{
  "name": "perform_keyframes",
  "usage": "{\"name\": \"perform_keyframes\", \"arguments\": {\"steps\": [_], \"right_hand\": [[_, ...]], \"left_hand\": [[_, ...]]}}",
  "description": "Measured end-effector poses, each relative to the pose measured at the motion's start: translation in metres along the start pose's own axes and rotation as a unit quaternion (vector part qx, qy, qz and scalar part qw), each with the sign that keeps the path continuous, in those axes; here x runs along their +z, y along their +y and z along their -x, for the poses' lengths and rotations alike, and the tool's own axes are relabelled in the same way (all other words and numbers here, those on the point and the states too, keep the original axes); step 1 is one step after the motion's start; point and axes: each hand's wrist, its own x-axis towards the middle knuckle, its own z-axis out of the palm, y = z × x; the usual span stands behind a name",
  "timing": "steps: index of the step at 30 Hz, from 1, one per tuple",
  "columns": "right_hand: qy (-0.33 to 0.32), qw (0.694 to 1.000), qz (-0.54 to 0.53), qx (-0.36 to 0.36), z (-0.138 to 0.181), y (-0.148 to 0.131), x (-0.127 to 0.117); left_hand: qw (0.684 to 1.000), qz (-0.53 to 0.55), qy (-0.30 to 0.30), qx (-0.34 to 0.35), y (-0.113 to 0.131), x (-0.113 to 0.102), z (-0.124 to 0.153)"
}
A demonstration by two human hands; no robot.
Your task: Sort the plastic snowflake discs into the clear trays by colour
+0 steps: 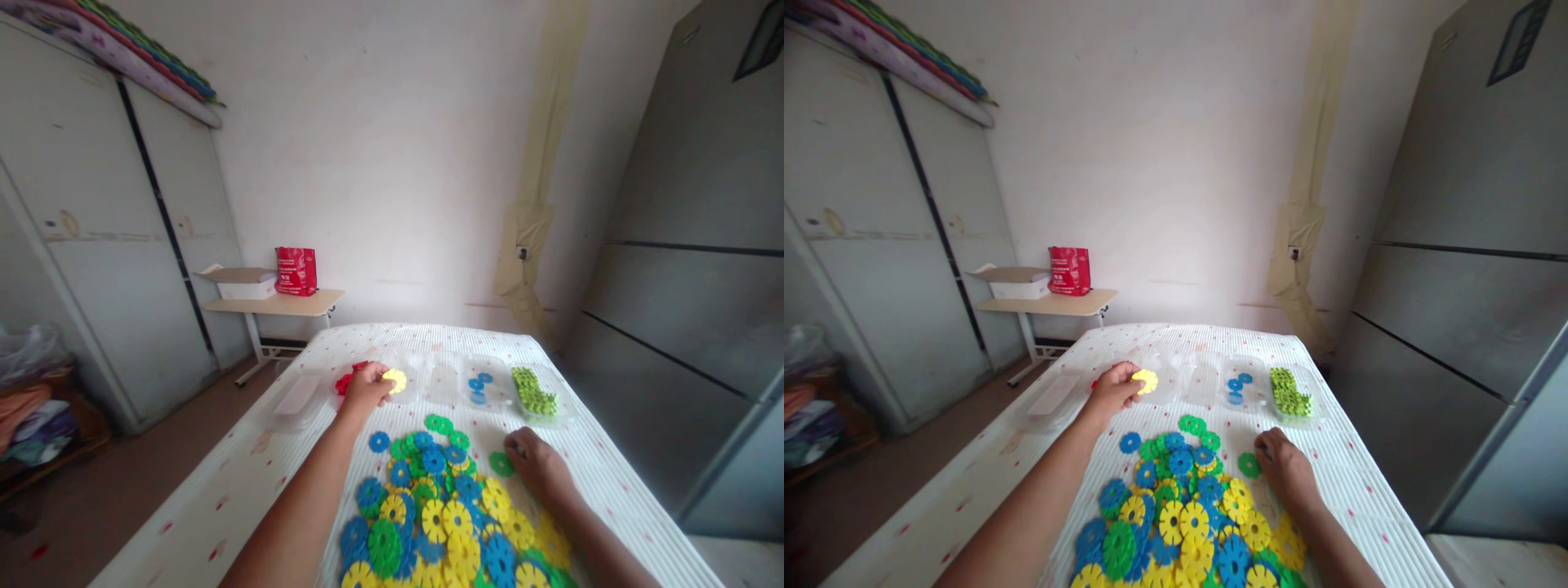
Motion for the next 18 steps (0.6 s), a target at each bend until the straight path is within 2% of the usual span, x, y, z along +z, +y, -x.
{"name": "perform_keyframes", "arguments": {"steps": [3,5,12,15,18], "right_hand": [[0.001,1.000,-0.002,-0.005,0.000,-0.001,-0.001],[-0.001,1.000,-0.004,-0.003,0.000,-0.001,-0.001],[0.014,1.000,-0.009,0.003,0.001,-0.003,-0.003],[0.003,1.000,-0.012,0.009,0.001,-0.007,-0.007],[-0.034,0.999,-0.016,-0.006,0.002,-0.010,-0.011]], "left_hand": [[0.998,-0.037,0.047,0.013,0.000,0.010,-0.014],[0.996,-0.064,0.063,0.026,-0.006,0.013,-0.010],[0.978,-0.194,0.036,0.074,-0.049,0.004,0.049],[0.983,-0.164,0.023,0.077,-0.069,0.004,0.060],[0.988,-0.129,-0.003,0.085,-0.078,0.007,0.062]]}}
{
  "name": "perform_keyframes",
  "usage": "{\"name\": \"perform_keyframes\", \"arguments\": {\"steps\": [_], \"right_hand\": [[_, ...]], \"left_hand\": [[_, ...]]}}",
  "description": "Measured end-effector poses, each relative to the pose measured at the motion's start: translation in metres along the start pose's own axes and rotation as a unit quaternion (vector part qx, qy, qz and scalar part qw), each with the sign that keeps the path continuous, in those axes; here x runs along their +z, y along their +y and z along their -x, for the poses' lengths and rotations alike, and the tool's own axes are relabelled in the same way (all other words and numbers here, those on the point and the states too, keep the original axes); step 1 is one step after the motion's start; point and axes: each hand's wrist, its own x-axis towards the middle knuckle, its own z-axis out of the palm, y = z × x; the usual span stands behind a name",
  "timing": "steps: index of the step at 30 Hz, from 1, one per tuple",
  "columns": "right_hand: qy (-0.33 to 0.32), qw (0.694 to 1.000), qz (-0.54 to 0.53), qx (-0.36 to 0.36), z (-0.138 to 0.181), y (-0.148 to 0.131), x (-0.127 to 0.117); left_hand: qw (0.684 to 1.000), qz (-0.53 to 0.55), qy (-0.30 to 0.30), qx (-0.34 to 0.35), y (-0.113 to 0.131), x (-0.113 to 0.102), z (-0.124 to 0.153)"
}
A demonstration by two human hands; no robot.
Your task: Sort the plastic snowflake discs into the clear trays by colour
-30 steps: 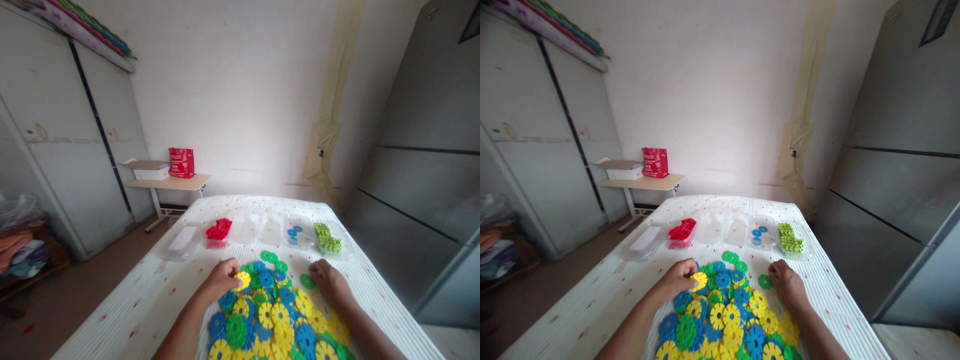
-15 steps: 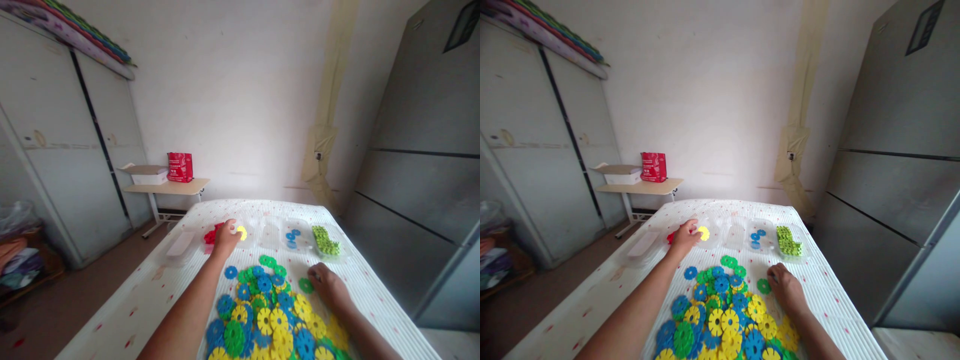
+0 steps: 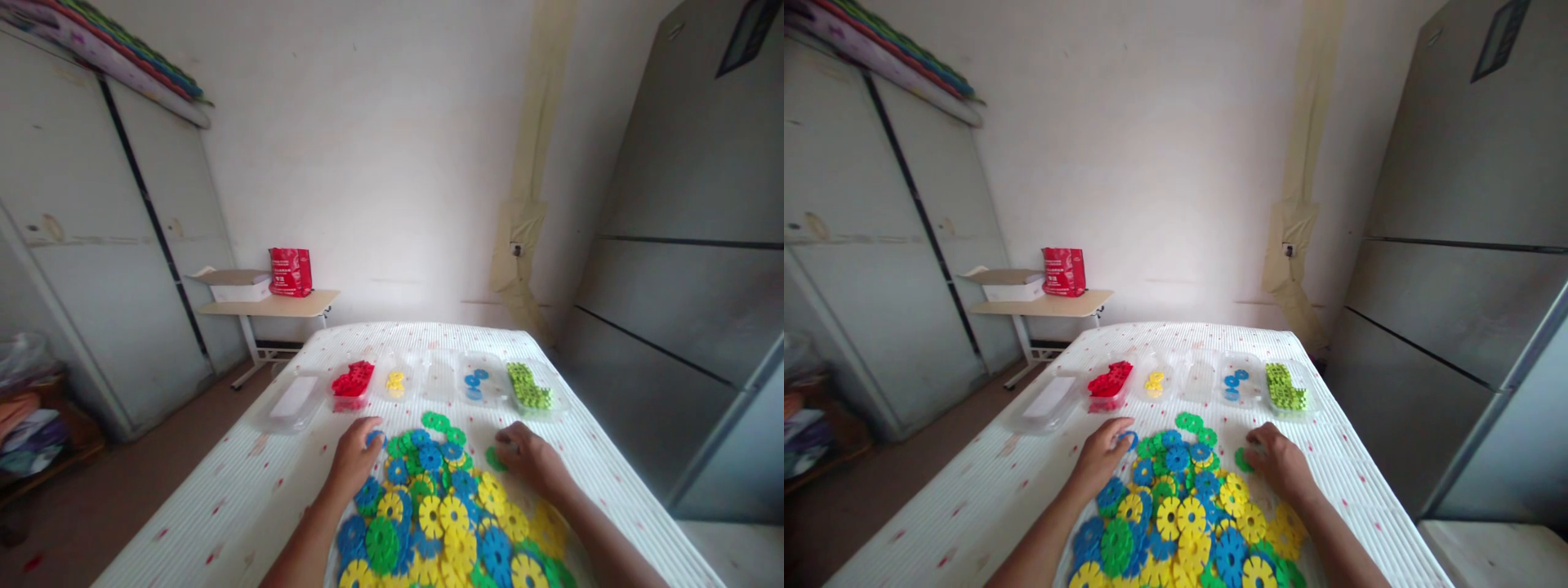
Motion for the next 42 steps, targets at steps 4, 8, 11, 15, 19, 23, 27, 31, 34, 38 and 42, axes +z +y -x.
{"name": "perform_keyframes", "arguments": {"steps": [4,8,11,15,19,23,27,31,34,38,42], "right_hand": [[-0.038,0.999,0.013,-0.026,0.001,-0.003,-0.002],[-0.058,0.998,-0.001,-0.022,0.001,-0.005,-0.004],[-0.060,0.997,-0.047,-0.023,-0.001,-0.007,-0.004],[-0.055,0.983,-0.176,0.000,-0.011,-0.015,0.001],[-0.048,0.969,-0.242,0.018,-0.031,-0.028,0.013],[-0.077,0.988,-0.136,0.011,-0.047,-0.039,0.025],[-0.086,0.993,-0.080,-0.007,-0.053,-0.043,0.034],[-0.082,0.995,-0.049,-0.009,-0.054,-0.044,0.037],[-0.073,0.996,-0.044,0.005,-0.053,-0.042,0.037],[-0.055,0.996,-0.070,0.017,-0.053,-0.043,0.031],[-0.048,0.993,-0.105,0.020,-0.057,-0.054,0.029]], "left_hand": [[0.999,0.001,-0.029,0.043,0.006,0.003,0.002],[0.997,0.014,-0.060,0.040,0.011,0.003,0.005],[0.996,0.029,-0.080,0.041,0.012,0.003,0.005],[0.995,0.044,-0.089,0.022,0.013,0.003,0.005],[0.995,0.045,-0.087,0.011,0.013,0.002,0.006],[0.995,0.033,-0.047,0.083,0.016,0.002,0.008],[0.986,-0.010,-0.085,0.146,0.025,0.004,0.012],[0.972,-0.090,-0.162,0.144,0.037,0.007,0.017],[0.966,-0.108,-0.179,0.151,0.040,0.008,0.019],[0.977,-0.075,-0.140,0.139,0.038,0.007,0.017],[0.986,-0.012,-0.118,0.120,0.032,0.007,0.012]]}}
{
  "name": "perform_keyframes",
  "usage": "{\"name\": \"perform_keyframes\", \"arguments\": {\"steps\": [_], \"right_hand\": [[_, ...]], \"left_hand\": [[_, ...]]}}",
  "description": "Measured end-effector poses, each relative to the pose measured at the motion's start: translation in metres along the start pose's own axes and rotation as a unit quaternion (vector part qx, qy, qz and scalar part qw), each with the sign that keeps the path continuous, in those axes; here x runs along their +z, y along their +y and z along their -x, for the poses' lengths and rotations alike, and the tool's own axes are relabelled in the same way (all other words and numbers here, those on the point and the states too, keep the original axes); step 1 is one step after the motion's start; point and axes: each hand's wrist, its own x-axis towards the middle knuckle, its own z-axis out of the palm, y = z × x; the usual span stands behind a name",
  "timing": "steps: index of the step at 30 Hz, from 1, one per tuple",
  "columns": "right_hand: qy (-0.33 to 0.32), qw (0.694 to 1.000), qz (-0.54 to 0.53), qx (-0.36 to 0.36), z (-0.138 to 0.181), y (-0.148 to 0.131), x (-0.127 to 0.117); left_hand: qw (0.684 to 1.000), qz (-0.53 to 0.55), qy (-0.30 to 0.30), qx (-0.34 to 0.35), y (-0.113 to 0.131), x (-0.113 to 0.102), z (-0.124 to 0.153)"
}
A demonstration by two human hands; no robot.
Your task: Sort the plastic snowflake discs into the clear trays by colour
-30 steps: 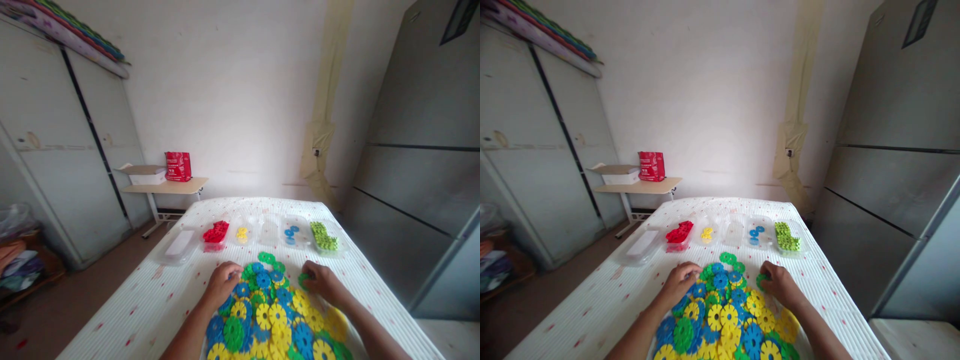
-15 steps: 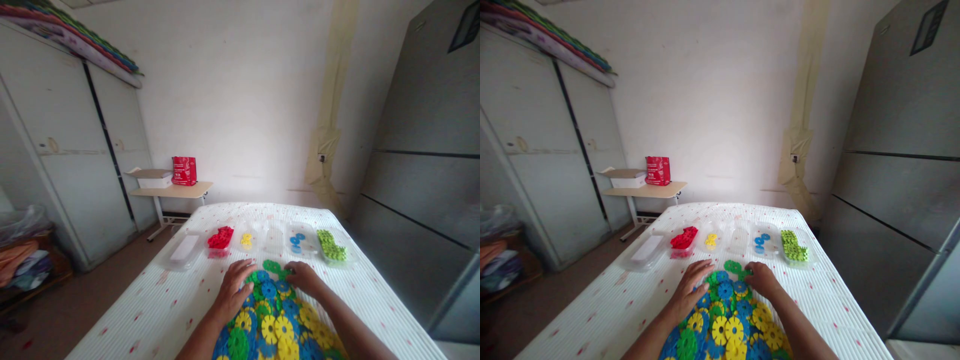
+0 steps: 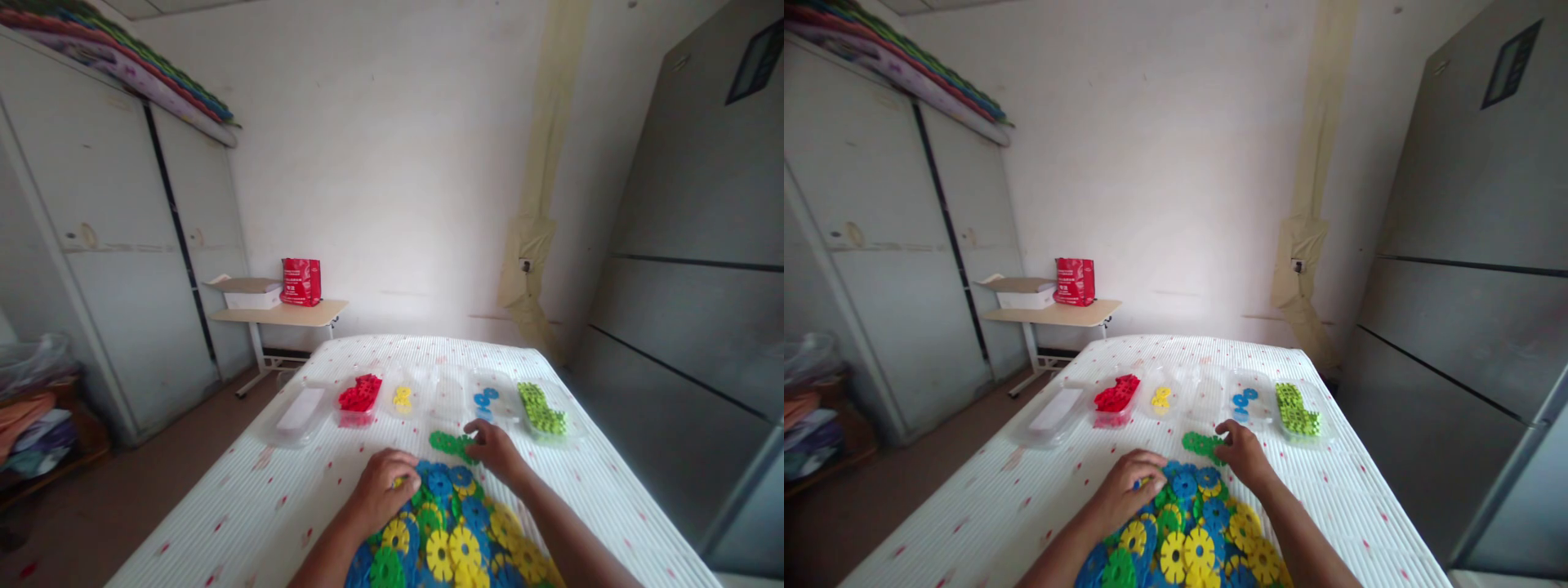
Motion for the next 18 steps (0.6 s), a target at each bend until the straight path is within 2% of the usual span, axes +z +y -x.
{"name": "perform_keyframes", "arguments": {"steps": [5,10,18], "right_hand": [[-0.009,1.000,0.002,0.002,-0.012,-0.018,0.017],[-0.019,0.998,0.058,0.013,-0.021,-0.026,0.031],[-0.033,0.996,0.088,0.003,-0.023,-0.035,0.030]], "left_hand": [[0.998,0.068,0.013,-0.002,-0.007,-0.002,-0.002],[0.994,0.112,0.005,-0.022,-0.007,-0.005,-0.002],[0.989,0.140,0.011,-0.035,-0.014,-0.002,-0.001]]}}
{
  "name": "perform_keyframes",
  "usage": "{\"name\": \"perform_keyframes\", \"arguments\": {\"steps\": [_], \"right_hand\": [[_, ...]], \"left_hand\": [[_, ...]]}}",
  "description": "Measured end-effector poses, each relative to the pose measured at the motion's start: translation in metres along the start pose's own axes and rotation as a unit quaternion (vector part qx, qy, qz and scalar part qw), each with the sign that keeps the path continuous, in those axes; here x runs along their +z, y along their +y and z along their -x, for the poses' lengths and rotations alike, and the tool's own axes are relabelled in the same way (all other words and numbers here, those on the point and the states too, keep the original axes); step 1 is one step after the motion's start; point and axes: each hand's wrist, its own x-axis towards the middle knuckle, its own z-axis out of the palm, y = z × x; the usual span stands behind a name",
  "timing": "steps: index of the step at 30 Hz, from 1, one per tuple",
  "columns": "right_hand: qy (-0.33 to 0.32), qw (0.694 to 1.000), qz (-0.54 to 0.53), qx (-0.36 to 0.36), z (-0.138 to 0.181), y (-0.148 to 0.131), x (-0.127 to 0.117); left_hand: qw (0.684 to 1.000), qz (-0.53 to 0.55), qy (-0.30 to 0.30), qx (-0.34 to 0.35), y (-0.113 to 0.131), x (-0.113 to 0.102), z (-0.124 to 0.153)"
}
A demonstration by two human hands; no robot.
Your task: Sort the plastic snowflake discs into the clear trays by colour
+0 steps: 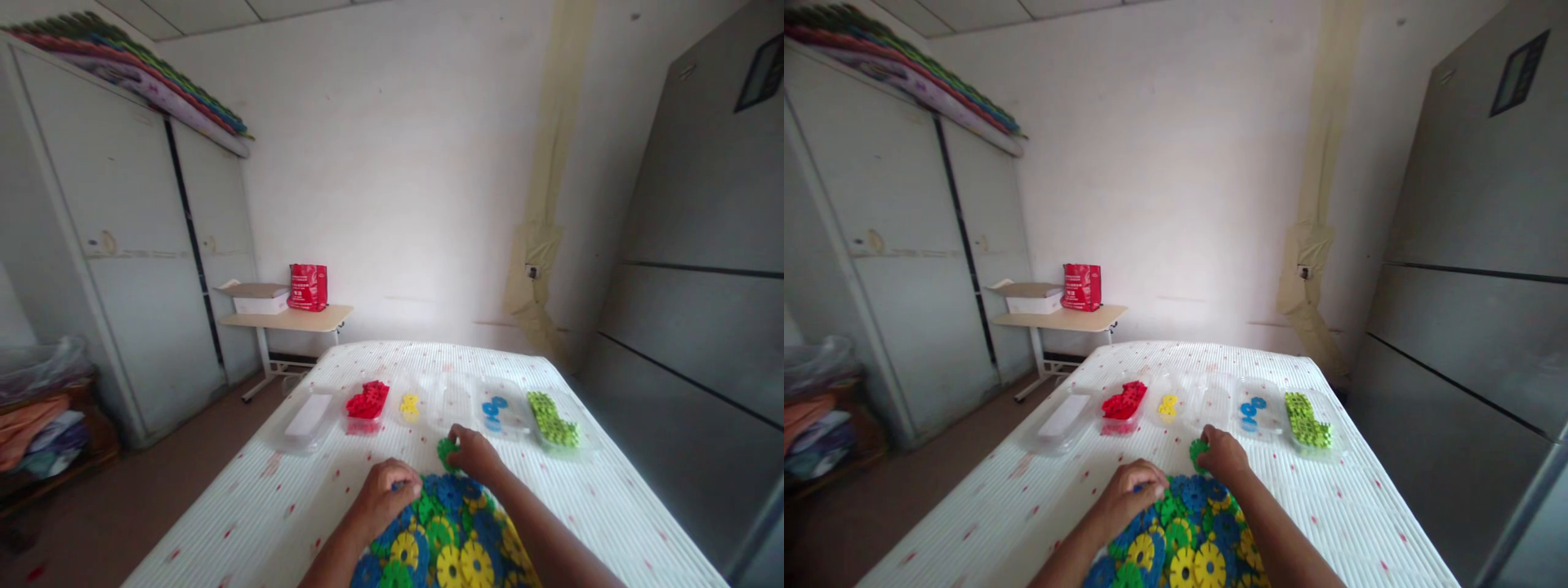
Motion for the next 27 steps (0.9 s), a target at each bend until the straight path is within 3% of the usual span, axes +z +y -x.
{"name": "perform_keyframes", "arguments": {"steps": [4,11,17,22,27], "right_hand": [[-0.004,0.999,-0.039,-0.017,0.006,0.007,-0.004],[-0.015,0.995,-0.092,0.021,0.003,0.032,-0.006],[-0.028,0.996,-0.086,0.008,0.008,0.025,-0.006],[-0.034,0.996,-0.080,-0.019,0.011,0.007,-0.032],[0.035,0.997,-0.055,-0.030,-0.008,-0.014,-0.070]], "left_hand": [[1.000,0.002,-0.005,-0.011,-0.001,-0.001,-0.001],[0.999,0.011,-0.015,-0.041,0.001,-0.004,-0.002],[0.999,0.017,-0.014,-0.039,0.003,-0.007,0.000],[0.999,0.018,-0.013,-0.047,0.003,-0.007,0.000],[0.999,0.015,-0.008,-0.050,0.002,-0.007,-0.001]]}}
